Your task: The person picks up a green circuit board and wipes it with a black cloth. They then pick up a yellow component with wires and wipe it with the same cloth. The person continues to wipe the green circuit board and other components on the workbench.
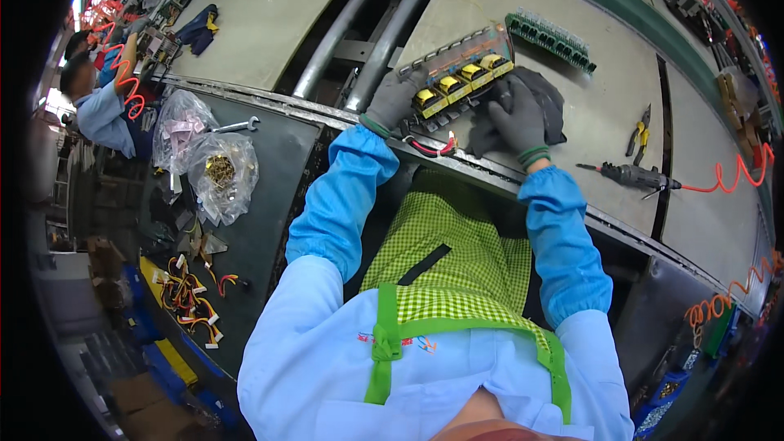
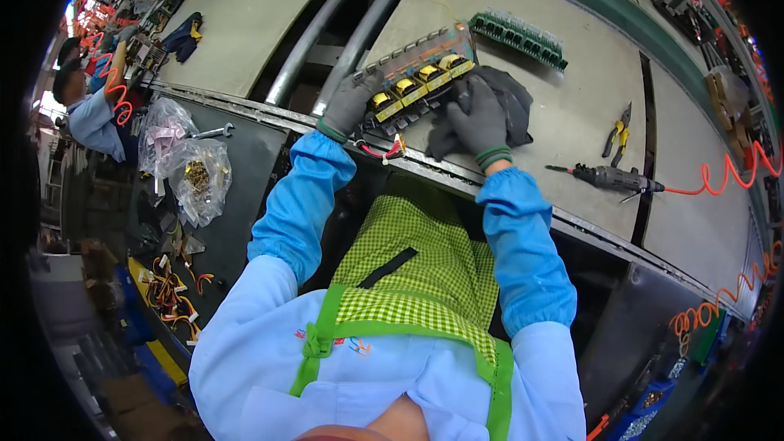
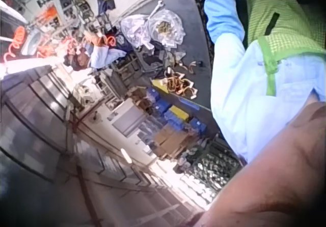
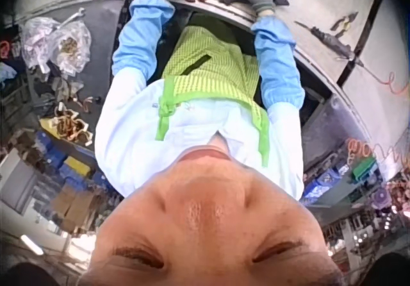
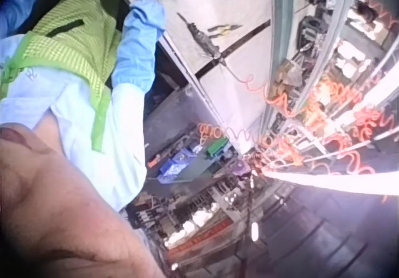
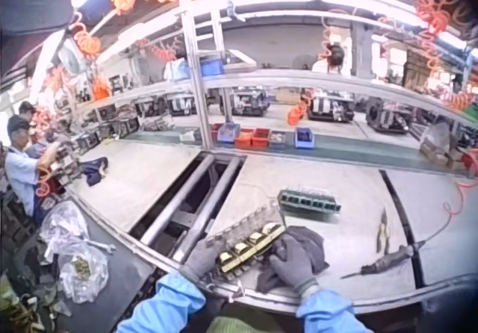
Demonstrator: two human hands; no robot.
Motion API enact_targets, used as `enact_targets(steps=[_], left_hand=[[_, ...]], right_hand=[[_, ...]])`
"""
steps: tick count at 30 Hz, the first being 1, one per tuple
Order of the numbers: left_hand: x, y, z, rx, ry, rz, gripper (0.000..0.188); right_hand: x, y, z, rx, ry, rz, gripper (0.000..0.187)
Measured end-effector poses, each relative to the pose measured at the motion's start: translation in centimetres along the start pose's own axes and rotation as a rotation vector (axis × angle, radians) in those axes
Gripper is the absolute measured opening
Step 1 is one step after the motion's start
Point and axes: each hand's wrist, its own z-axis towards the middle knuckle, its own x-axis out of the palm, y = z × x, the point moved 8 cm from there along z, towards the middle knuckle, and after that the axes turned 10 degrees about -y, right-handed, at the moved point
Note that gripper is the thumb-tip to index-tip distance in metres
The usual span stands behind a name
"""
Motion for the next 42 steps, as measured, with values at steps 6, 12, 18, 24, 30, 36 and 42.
enact_targets(steps=[6,12,18,24,30,36,42], left_hand=[[-0.4,-0.4,-0.9,0.041,-0.111,-0.106,0.045],[-0.6,-2.0,-1.2,0.063,-0.227,-0.015,0.037],[-0.1,-2.2,-0.7,0.124,-0.196,-0.128,0.041],[1.0,-1.7,0.4,0.115,-0.069,-0.069,0.036],[2.5,-2.6,-0.5,0.148,-0.016,-0.108,0.034],[2.8,-2.6,-0.8,0.285,-0.008,-0.059,0.036],[1.7,-2.7,-0.3,0.218,-0.075,-0.036,0.035]], right_hand=[[1.9,0.8,0.7,-0.243,0.308,-0.231,0.061],[3.1,1.0,0.3,-0.311,0.364,-0.488,0.056],[2.5,1.4,-0.6,-0.264,0.409,-0.514,0.05],[-1.8,2.9,0.2,-0.058,0.7,-0.463,0.035],[-2.6,0.2,1.6,-0.108,0.2,-0.319,0.044],[1.4,-0.2,0.5,-0.136,0.478,-0.492,0.046],[-1.1,0.7,-0.6,-0.141,0.615,-0.335,0.032]])
